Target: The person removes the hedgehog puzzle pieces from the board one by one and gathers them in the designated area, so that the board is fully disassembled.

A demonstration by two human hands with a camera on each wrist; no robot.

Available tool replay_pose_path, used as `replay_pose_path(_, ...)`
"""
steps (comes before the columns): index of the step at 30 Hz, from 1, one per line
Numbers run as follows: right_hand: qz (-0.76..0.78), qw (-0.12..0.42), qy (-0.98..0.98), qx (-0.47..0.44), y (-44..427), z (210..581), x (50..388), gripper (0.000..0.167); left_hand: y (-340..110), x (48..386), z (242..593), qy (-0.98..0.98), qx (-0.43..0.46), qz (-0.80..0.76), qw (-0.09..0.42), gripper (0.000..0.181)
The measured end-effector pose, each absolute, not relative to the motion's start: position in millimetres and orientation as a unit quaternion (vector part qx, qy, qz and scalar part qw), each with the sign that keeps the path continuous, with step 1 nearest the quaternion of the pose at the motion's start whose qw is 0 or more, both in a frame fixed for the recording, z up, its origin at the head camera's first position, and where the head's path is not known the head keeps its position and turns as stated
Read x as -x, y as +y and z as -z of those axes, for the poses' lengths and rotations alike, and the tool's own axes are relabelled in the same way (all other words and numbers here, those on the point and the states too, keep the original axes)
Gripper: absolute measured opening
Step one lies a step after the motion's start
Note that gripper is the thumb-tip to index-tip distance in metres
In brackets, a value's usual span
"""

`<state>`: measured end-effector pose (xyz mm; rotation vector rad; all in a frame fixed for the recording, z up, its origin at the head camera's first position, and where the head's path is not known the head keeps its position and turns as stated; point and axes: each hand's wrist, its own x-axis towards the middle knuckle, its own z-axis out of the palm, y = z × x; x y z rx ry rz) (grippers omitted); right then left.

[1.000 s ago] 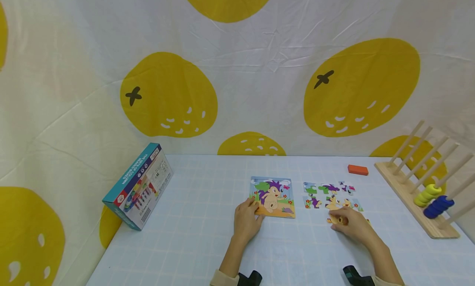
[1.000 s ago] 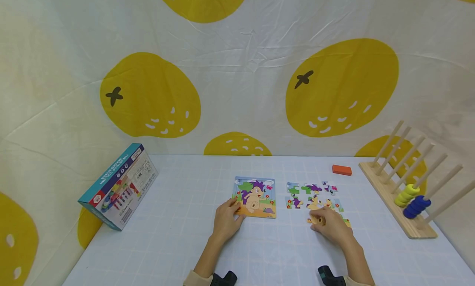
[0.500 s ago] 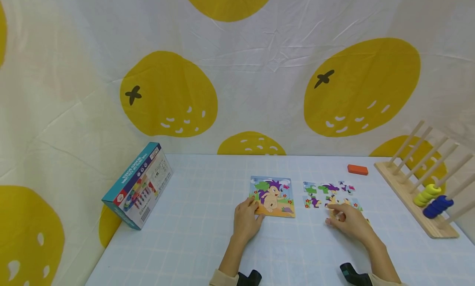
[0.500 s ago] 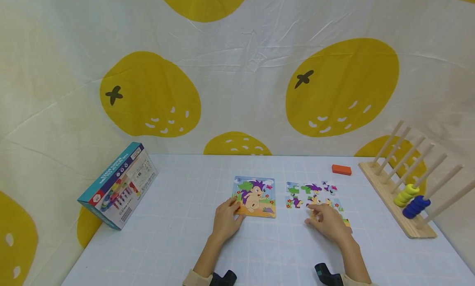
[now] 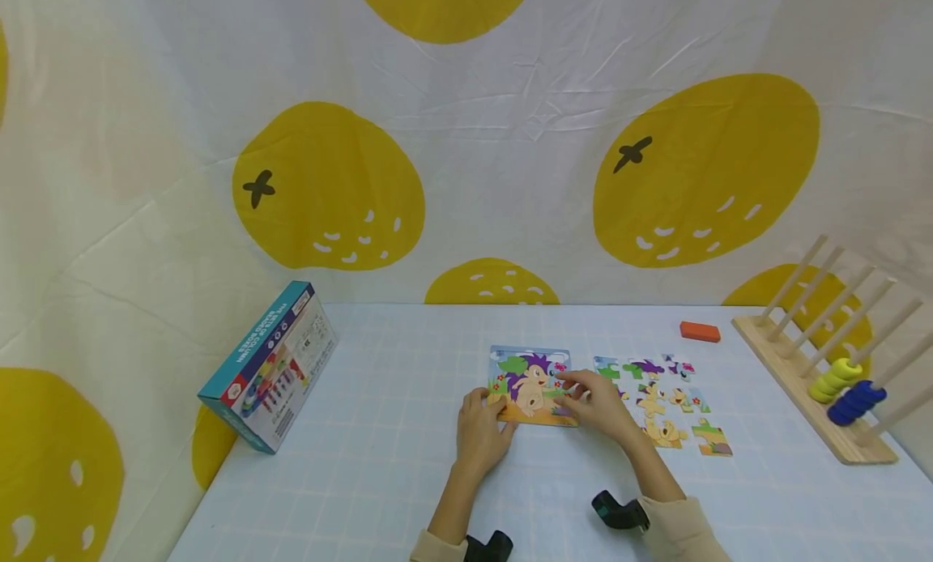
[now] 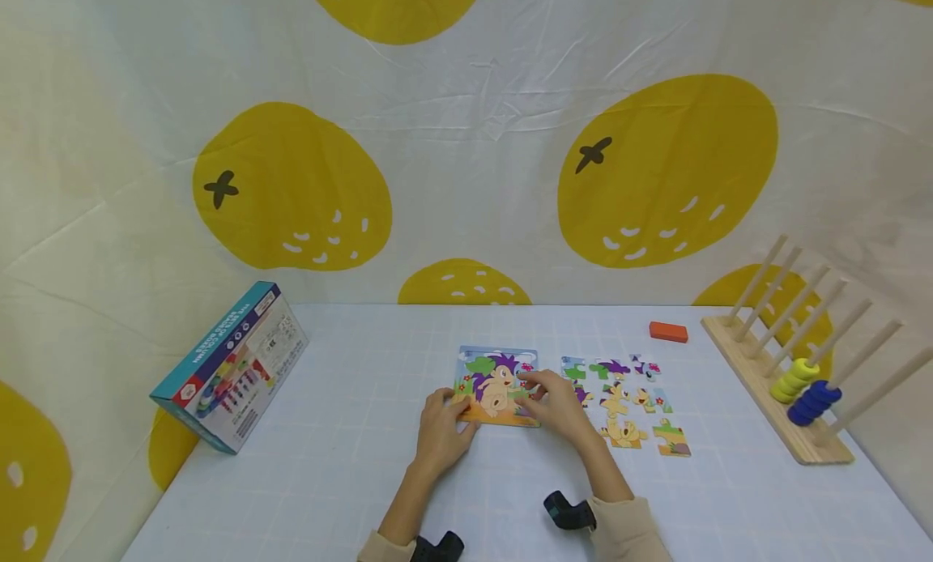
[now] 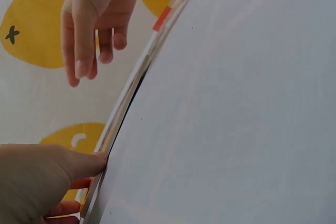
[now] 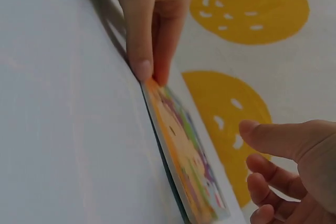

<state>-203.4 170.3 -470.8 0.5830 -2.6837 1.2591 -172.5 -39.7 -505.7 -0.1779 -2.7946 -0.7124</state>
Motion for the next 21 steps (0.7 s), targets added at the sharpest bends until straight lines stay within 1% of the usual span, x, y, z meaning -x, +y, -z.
replay_pose_path(5,-0.435,0.053,-0.874,-0.210,142,476,214,0.036,-44,175,505,-0.959,0.056,0.246,0.132,0.041)
replay_pose_path(12,-0.431,0.047,-0.877,-0.206,112,490,221,0.035,-49,176,505,-0.953,0.056,0.265,0.136,0.046)
replay_pose_path(19,-0.358,0.066,-0.907,-0.213,90,497,224,0.040,-49,177,505,-0.953,0.052,0.264,0.139,0.048)
replay_pose_path(21,-0.358,0.060,-0.909,-0.205,87,496,225,0.041,-49,177,505,-0.953,0.053,0.265,0.138,0.047)
